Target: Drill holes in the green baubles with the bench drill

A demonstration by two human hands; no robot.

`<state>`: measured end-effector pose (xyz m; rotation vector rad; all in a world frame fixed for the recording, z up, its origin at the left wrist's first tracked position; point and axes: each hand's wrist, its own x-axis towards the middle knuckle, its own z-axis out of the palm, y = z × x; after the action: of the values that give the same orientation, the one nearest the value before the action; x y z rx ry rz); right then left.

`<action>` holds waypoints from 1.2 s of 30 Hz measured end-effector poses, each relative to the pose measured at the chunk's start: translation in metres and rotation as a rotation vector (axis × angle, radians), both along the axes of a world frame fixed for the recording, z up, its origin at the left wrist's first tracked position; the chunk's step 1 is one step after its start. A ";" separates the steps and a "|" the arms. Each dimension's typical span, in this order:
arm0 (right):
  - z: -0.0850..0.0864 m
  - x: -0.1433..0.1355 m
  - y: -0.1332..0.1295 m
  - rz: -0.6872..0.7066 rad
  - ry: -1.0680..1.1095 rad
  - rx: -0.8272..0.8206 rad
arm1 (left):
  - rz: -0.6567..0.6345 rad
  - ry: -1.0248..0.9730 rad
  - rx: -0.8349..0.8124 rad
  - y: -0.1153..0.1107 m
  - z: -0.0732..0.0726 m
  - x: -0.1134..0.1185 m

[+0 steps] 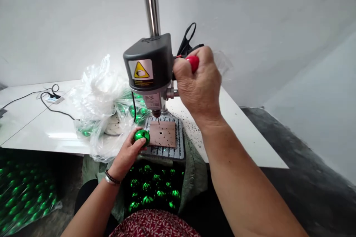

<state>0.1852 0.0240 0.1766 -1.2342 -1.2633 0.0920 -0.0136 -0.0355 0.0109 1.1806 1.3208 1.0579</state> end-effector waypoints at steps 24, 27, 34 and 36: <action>0.003 0.004 -0.002 0.099 0.025 0.017 | -0.236 0.519 0.192 0.058 0.000 0.017; 0.003 0.004 -0.001 0.108 0.049 0.019 | -0.233 0.550 0.173 0.061 0.002 0.020; 0.003 0.004 -0.002 0.097 0.011 0.002 | -0.309 0.672 0.213 0.075 0.007 0.027; 0.003 0.004 -0.002 0.098 0.008 -0.003 | -0.323 0.634 0.186 0.075 0.008 0.029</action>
<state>0.1896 0.0215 0.1793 -1.1735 -1.3169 0.1702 0.0149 0.0399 0.0187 1.9007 1.4474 0.5931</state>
